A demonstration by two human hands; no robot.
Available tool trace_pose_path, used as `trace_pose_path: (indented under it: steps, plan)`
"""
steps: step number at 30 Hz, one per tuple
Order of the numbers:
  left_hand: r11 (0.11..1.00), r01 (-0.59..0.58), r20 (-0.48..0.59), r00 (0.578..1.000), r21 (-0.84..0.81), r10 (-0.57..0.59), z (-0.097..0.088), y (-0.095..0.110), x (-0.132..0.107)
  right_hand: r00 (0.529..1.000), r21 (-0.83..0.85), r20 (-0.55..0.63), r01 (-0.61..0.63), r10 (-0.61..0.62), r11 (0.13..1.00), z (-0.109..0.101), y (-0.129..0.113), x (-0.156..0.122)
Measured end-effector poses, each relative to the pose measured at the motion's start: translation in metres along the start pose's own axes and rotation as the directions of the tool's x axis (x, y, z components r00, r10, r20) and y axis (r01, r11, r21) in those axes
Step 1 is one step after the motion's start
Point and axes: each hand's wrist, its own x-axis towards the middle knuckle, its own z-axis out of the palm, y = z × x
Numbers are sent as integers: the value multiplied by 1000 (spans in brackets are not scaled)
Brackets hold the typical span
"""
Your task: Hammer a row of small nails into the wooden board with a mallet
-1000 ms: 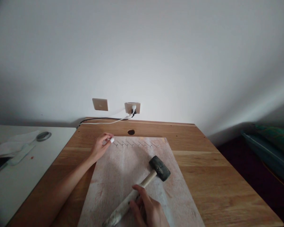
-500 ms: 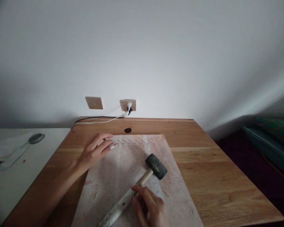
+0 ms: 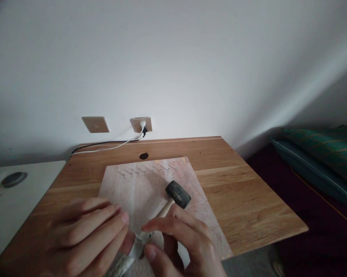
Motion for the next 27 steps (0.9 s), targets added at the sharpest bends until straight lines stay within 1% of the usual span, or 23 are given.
trace_pose_path:
  steps: [1,2,3,4,7,10,15,20,22,24,27]
  plan:
    - [989,-147,-69,987,14,147,2,-2,0,1000,-4,11,-5,5,1000,1,-1,-1]
    - [970,-239,-99,965,50,243,3,-5,1,1000,-14,24,-12,12,1000,2,-1,-1]
    - [949,-303,-111,944,84,312,4,-7,3,999,-34,48,-14,15,999,2,0,-2]
    - [941,-318,-92,940,112,329,4,-9,5,997,-65,79,-5,11,998,2,0,-1]
    - [941,-309,-25,949,136,315,1,-10,10,990,-162,136,54,-32,985,1,2,3]
    - [943,-310,27,951,121,309,-2,-7,12,985,-213,151,118,-87,970,1,1,7]
    - [953,-286,25,958,104,285,1,-6,14,984,-289,159,121,-77,950,1,-2,8]
    - [958,-276,103,958,83,267,5,-6,20,986,-313,142,127,-86,941,-1,-1,6]
    - [971,-238,124,965,26,233,7,-5,23,983,-320,158,138,-91,937,-2,2,5]
    - [986,-160,180,970,-41,165,12,-3,26,975,-314,197,166,-107,935,-3,7,6]
    - [993,-72,271,958,-92,95,18,-1,29,956,-320,274,197,-108,927,-3,14,7]
